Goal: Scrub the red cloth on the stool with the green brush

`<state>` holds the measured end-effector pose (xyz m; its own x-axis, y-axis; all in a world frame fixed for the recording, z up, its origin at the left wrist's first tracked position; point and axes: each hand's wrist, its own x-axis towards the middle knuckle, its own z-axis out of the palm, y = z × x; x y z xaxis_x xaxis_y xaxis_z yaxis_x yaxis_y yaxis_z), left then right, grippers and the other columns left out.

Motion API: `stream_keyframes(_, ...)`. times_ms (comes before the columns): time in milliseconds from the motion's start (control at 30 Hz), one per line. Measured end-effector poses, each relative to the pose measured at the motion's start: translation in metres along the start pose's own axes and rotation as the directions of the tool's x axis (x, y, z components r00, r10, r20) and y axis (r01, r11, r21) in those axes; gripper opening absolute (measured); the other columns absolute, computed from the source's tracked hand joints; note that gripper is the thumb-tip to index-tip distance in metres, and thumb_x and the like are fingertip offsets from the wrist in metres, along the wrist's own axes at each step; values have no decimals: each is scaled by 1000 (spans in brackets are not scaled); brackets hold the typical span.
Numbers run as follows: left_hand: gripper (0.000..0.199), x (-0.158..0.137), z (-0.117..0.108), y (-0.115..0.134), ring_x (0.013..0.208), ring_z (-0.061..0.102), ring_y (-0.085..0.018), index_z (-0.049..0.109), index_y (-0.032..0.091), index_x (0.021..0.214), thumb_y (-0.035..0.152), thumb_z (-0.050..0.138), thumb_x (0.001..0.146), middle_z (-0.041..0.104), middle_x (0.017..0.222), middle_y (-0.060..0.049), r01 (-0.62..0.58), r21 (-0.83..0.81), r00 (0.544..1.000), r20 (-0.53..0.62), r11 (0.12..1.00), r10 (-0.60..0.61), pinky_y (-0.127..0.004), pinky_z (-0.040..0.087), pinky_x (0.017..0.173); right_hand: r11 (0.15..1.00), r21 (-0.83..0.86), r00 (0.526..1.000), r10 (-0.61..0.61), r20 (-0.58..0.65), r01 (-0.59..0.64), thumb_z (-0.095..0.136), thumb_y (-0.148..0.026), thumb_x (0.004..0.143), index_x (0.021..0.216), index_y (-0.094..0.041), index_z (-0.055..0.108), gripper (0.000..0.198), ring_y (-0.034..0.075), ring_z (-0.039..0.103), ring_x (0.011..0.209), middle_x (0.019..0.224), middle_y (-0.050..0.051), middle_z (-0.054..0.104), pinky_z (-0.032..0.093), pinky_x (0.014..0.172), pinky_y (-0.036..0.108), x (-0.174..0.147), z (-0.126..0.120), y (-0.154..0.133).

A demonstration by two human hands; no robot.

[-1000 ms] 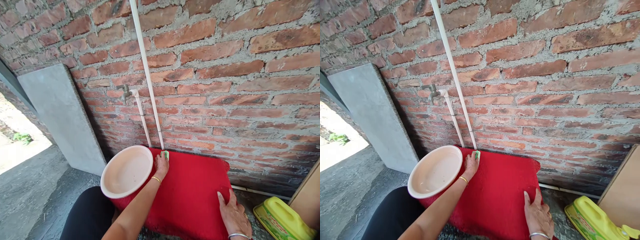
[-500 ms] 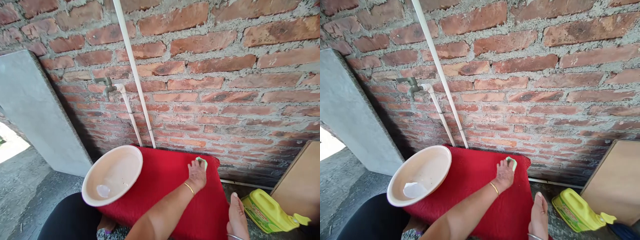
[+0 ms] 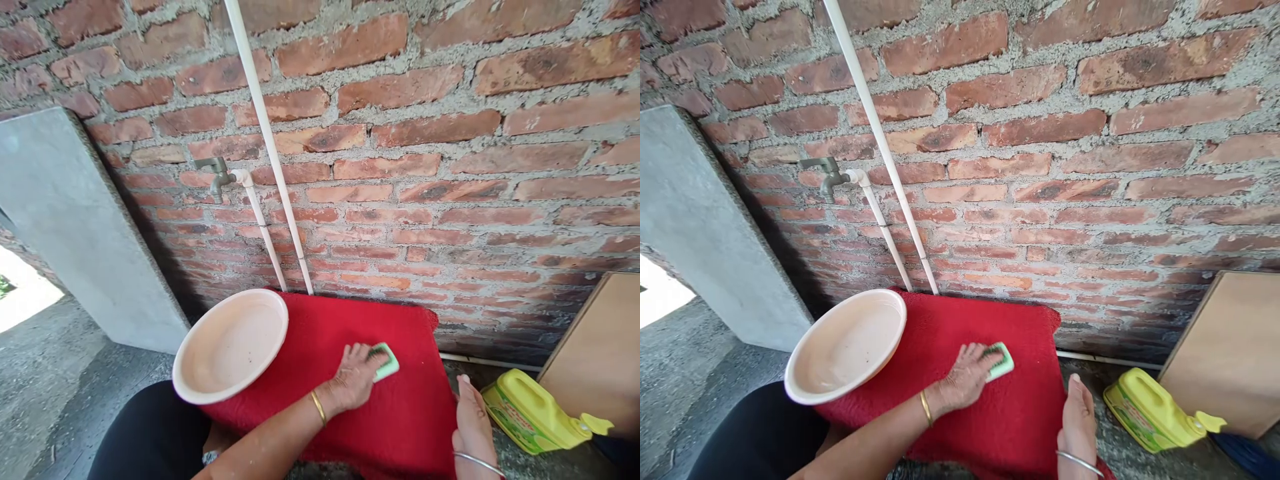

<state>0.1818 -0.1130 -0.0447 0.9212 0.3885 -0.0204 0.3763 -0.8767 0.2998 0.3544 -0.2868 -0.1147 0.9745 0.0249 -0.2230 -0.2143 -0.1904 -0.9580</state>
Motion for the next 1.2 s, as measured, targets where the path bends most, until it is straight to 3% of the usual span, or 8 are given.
stream_keyframes(133, 57, 28, -12, -13, 122, 50, -29, 46, 31, 148, 21, 52, 92, 56, 134, -11, 399, 22, 910, -135, 917, -393, -47, 40, 104, 997, 2, 997, 75, -28, -75, 49, -86, 65, 119, -15, 60, 89, 30, 64, 103, 106, 11, 70, 55, 88, 42, -3, 2, -8)
stream_keyframes(233, 55, 45, -2, 7, 121, 50, -31, 47, 27, 148, 23, 53, 93, 56, 135, -14, 416, 39, 901, -151, 908, -407, -49, 40, 103, 997, 10, 996, 76, -39, -76, 51, -85, 63, 114, -16, 61, 86, 30, 62, 103, 101, 9, 70, 55, 88, 43, -3, 3, -12)
stream_keyframes(400, 57, 24, 33, 57, 114, 52, -31, 42, 29, 150, 29, 50, 93, 57, 131, -14, -5, 47, 997, -79, 999, 8, -54, 41, 102, 997, 16, 997, 76, -30, -76, 56, -83, 62, 106, -16, 63, 81, 29, 63, 99, 95, 8, 70, 55, 86, 43, -3, 2, -12)
stream_keyframes(567, 53, -43, 29, 43, 113, 51, -27, 39, 42, 148, 37, 47, 95, 55, 135, -6, -359, -23, 933, 18, 933, 360, -49, 40, 105, 997, 71, 999, 43, -13, -42, 62, -81, 60, 102, -19, 64, 75, 28, 65, 95, 91, 5, 71, 55, 85, 43, -5, 1, -9)
stream_keyframes(733, 53, -64, -5, -27, 116, 51, -23, 47, 45, 143, 25, 48, 95, 57, 134, -2, 100, -17, 992, -78, 995, -101, -40, 39, 105, 998, 39, 999, 39, 11, -40, 66, -76, 60, 99, -21, 66, 67, 29, 66, 92, 86, 4, 71, 56, 81, 43, -1, 2, -1)
stream_keyframes(900, 50, -44, -33, -79, 116, 54, -25, 52, 31, 144, 17, 45, 96, 60, 126, -9, 600, -9, 778, -226, 800, -586, -39, 42, 101, 999, 3, 999, 37, 5, -37, 65, -75, 61, 102, -21, 66, 67, 31, 67, 94, 89, 6, 73, 57, 81, 45, 4, 3, 2)
stream_keyframes(1000, 52, -26, -30, -70, 118, 53, -28, 51, 29, 145, 19, 51, 94, 58, 128, -11, 603, 35, 783, -220, 797, -582, -42, 42, 101, 996, 17, 996, 84, 0, -84, 63, -74, 63, 109, -20, 66, 71, 32, 68, 95, 93, 9, 74, 58, 81, 46, 3, 4, -2)
stream_keyframes(1200, 52, 25, 10, 24, 121, 50, -30, 49, 34, 146, 24, 50, 95, 54, 135, -12, 343, 20, 935, -108, 939, -339, -50, 40, 104, 971, 153, 983, 184, 17, -184, 62, -68, 66, 116, -23, 68, 69, 31, 69, 105, 114, 9, 73, 58, 87, 44, 5, -3, -13)
